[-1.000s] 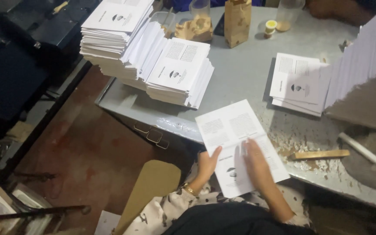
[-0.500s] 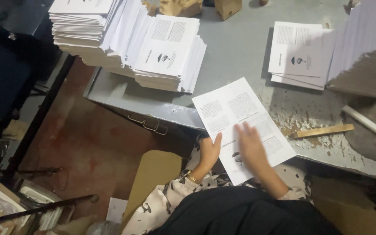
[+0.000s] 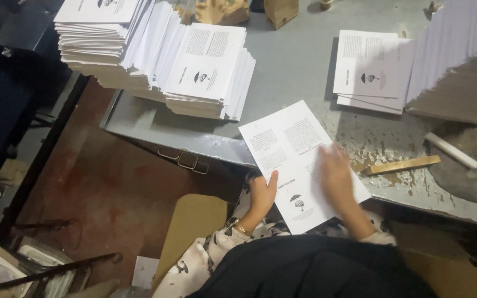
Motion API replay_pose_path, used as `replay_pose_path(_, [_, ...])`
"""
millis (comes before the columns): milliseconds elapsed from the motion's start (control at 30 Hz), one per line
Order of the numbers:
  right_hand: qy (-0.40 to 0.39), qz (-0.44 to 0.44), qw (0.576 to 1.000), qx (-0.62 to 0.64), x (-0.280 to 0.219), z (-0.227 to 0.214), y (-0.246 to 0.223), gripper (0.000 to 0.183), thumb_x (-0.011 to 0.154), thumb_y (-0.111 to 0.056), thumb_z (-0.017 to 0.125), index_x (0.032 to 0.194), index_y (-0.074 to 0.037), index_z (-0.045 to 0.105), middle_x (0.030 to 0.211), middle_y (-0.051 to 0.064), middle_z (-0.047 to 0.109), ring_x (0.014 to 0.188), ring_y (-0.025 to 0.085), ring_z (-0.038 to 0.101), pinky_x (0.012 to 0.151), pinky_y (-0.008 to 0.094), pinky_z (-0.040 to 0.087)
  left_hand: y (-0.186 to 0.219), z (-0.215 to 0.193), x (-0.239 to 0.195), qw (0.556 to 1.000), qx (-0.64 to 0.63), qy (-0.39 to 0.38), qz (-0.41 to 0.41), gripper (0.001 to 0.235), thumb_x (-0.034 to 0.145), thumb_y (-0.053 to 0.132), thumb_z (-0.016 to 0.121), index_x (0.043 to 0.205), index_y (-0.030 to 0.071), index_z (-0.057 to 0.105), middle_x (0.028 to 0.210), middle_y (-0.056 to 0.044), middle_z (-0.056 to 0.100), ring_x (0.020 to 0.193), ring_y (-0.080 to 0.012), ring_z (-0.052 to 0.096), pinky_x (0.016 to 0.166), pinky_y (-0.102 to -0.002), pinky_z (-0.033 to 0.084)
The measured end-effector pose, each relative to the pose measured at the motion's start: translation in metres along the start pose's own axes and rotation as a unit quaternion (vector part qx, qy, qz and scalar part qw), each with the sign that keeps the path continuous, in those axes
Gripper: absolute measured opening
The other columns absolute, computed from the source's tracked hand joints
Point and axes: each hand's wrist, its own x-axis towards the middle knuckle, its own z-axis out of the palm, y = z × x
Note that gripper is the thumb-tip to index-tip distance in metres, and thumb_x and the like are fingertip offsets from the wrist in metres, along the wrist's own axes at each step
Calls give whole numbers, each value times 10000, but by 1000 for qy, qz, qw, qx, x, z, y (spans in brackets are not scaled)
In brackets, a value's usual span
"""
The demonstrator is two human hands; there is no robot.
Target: Folding printed sheets of paper and stacking them neatly on a table using a wooden block for creasing.
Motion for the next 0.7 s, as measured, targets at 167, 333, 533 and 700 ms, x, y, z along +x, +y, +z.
replay_pose_path(167, [-6, 39, 999, -4, -8, -3, -19, 387, 1002, -74, 555, 1378, -17, 627, 1321, 271, 640, 1317, 407, 568, 1207, 500, 354, -12, 2, 3, 1000, 2, -2, -9, 543, 989, 347, 652, 653, -78, 668, 581, -238, 633, 564, -321, 626, 640, -413, 506])
replay_pose_path(333, [-132, -47, 976, 168, -28, 21, -66, 449, 957, -132, 526, 1402, -85, 573, 1374, 119, 644, 1403, 315, 505, 1222, 468, 311, -5, 0, 7, 1000, 3, 1, -11, 528, 985, 311, 655, 710, -139, 683, 657, -307, 650, 656, -388, 671, 684, -483, 509])
replay_pose_path(533, [-30, 52, 998, -2, 1, -19, 4, 407, 1047, -129, 517, 1440, -138, 618, 1385, 178, 635, 1381, 323, 540, 1220, 448, 352, -31, 7, 12, 999, -7, -20, -29, 586, 1016, 384, 610, 666, -82, 665, 591, -229, 624, 603, -323, 619, 688, -433, 493])
replay_pose_path(700, [-60, 126, 990, 37, 13, -64, 9, 565, 1004, -129, 602, 1542, -2, 488, 1472, 359, 506, 1401, 465, 468, 1167, 541, 362, -67, 18, 22, 996, -52, -45, -56, 600, 1047, 399, 534, 665, -52, 634, 607, -200, 619, 640, -278, 613, 713, -427, 487])
